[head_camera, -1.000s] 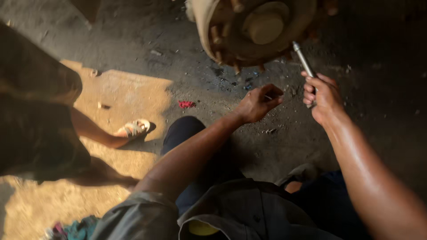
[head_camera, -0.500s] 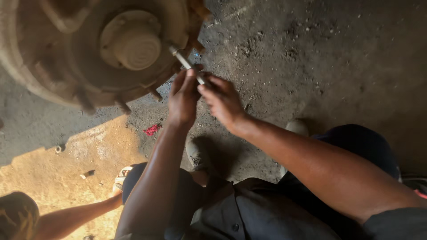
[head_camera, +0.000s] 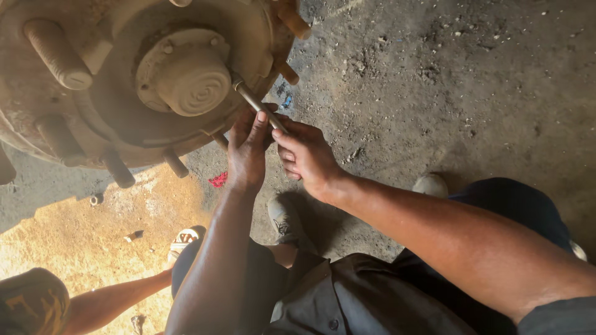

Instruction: The person uses a socket wrench to loosen and remove a central nut from a vehicle wheel hub. After removing the nut, the person places it on a nearby stool and continues to manipulate the hub assembly with the wrench.

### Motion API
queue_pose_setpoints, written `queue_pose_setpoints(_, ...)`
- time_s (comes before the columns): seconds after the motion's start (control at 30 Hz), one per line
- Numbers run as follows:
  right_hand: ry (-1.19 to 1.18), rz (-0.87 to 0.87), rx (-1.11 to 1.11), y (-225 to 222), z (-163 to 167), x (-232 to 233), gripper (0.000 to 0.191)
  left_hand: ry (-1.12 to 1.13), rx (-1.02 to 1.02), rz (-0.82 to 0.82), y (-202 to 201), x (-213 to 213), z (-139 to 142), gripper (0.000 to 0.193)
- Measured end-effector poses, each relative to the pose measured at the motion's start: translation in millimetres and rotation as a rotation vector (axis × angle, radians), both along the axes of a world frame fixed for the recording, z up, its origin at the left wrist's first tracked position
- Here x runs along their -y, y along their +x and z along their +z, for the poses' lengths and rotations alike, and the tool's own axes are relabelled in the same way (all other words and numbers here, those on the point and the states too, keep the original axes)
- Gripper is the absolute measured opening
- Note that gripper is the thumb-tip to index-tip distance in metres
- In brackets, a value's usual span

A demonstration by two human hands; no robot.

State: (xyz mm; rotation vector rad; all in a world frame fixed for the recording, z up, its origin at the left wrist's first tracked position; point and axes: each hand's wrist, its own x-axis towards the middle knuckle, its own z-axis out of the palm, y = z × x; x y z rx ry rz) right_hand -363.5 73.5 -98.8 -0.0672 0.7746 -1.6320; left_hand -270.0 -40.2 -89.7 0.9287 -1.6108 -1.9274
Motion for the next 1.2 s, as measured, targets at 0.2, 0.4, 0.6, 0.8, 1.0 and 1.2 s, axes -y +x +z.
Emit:
queue_pose_setpoints(0.2, -0.035, 0.007, 0.104, 3.8, -6.2, 2.3, 0.029, -0.011, 0.011, -0.013, -3.5, 0.9, -2.6, 0.035)
queue_pose_setpoints(0.4, -0.008, 0.008, 0.076, 7.8, -11.6, 12.4, 0.016, 0.163, -0.090, 0.016, -4.7, 4.3, -4.4, 0.035)
queue_pose_setpoints(0.6, 0.239, 0.216, -1.784, -24.9, 10.7, 7.8, 0.029, 0.077, 0.072, 0.072, -11.8, -3.2, -5.7, 0.035)
queue_pose_setpoints(0.8, 0.114, 0.235, -1.910, -51.3, 36.7, -12.4, 0.036, 0.369, -0.187, 0.112, -19.1, -0.5, -7.4, 0.029)
queue_pose_setpoints(1.0, 0.087, 0.353, -0.805, -98.9, 34.8, -11.8, 0.033, 0.414, -0.227, 0.070, -6.9, 6.2, -3.5, 0.028)
queue_pose_setpoints(1.2, -0.068, 0.598, -0.139, -75.1, 21.5, -6.1, 0.034, 0.483, -0.306, 0.005, 1.4, 10.2, 19.5, 0.037)
